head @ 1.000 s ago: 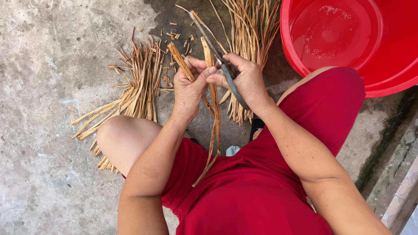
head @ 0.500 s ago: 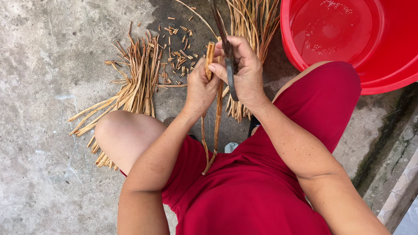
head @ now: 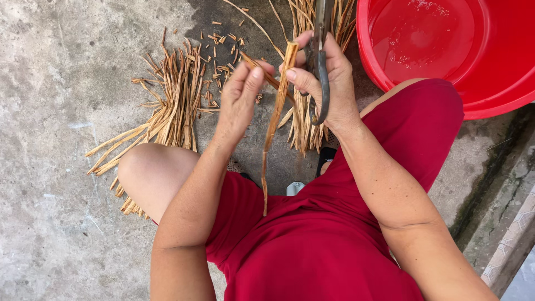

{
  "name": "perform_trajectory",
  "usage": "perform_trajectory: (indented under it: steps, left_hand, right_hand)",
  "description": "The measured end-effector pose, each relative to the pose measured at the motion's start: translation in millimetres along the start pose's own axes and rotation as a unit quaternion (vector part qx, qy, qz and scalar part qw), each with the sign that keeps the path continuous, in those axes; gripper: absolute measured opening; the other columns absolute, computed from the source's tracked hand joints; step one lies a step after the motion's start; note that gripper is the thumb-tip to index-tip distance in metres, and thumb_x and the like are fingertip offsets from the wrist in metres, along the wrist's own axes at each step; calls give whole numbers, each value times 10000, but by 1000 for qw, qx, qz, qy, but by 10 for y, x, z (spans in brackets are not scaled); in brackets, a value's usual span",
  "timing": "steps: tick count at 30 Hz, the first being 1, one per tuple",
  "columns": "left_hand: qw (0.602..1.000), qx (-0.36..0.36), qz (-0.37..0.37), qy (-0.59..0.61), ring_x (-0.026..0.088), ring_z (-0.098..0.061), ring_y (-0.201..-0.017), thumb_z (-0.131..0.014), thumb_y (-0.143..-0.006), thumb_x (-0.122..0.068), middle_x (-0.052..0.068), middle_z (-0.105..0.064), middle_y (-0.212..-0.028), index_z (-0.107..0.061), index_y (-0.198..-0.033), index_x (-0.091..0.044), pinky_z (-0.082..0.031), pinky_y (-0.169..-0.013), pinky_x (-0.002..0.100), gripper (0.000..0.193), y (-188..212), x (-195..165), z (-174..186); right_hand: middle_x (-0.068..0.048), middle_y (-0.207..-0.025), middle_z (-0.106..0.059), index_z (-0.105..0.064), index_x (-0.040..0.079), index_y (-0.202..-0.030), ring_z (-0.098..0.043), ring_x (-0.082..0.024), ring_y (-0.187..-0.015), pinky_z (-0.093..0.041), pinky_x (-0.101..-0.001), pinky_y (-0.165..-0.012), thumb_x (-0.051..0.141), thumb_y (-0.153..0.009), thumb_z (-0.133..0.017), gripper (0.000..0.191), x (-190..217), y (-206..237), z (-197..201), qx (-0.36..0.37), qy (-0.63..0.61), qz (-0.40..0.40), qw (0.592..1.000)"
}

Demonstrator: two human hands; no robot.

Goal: The person sits on a concrete floor and uses a curved blade to split long, dried bamboo strips into thinner strands. They hold each strip with one hand and carefully shave it lengthwise with the other, dropping the finished pieces onto a pile.

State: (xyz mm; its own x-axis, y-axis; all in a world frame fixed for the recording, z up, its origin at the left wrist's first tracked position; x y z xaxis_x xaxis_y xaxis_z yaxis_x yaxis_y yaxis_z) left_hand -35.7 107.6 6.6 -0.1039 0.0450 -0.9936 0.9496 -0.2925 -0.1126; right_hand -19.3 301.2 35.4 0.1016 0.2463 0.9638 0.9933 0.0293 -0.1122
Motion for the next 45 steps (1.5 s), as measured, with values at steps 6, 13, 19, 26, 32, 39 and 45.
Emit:
perform_trajectory:
  steps: [6,13,19,26,32,39,45]
  left_hand:
    - [995,-73,-46,56,60,-616,-788,-583,-1127,-304,-4,-655,-935,-613,-1125,-98,-506,-693,209,208,17,-108,194]
    - [994,-17,-6,112,21,-554,-840,-752,-1007,-135,-31,-636,-994,-635,-1197,-37,-484,-754,184,244,82,-141,-40]
    - [987,-41,28,156,20,-600,-832,-711,-999,-125,-32,-692,-974,-661,-1116,-51,-513,-744,188,147,65,-174,-52]
    - [982,-105,25,153,12,-501,-652,-715,-1033,-162,-46,-664,-884,-700,-1131,-65,-391,-536,177,139,64,-169,139]
    - [967,-129,11,219,28,-483,-626,-734,-1019,-162,-43,-604,-813,-669,-1101,-70,-367,-508,195,139,15,-58,166]
    - [966,-131,16,223,31,-462,-592,-732,-1016,-156,-50,-560,-750,-627,-1011,-82,-344,-495,203,129,24,-21,150]
    - [968,-129,6,216,32,-467,-612,-732,-1030,-150,-48,-566,-767,-625,-1009,-81,-350,-514,204,129,41,-31,180]
  right_hand:
    - [4,-1038,-664,-571,114,-1299,-677,-83,-994,-606,-226,-892,-10,-973,-845,444,-19,16,-88,24,76,66,995]
    - [9,-1016,-655,-551,98,-1306,-643,-58,-942,-543,-195,-816,7,-949,-875,490,-72,68,-156,15,150,88,985]
    - [-25,-1125,-668,-510,90,-1363,-667,-77,-1022,-577,-215,-883,33,-966,-855,529,-113,88,-207,37,161,86,983]
    - [-79,-1196,-627,-473,94,-1476,-642,-123,-1045,-588,-251,-925,172,-946,-863,663,-68,115,-177,40,179,26,983]
    - [-89,-1237,-615,-438,83,-1448,-643,-180,-1158,-577,-330,-933,311,-836,-931,819,-36,183,-297,74,306,76,946]
    - [-107,-1207,-613,-490,59,-1422,-648,-219,-1074,-553,-363,-916,317,-830,-942,788,8,201,-361,84,372,90,920]
    - [-90,-1118,-616,-511,62,-1401,-653,-202,-956,-561,-351,-822,358,-800,-949,801,34,182,-391,88,405,69,908]
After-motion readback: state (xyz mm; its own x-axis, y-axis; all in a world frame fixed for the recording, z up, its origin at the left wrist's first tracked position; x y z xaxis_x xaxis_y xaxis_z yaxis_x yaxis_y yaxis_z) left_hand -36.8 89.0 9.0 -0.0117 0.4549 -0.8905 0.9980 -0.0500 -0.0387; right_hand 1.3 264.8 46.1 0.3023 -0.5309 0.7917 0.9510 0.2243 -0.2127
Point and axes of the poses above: each hand's wrist, its own y-axis away from the middle knuckle, its own z-axis out of the back of the hand, x = y × z, the point moved 2 cm from there along -y, towards the middle knuckle
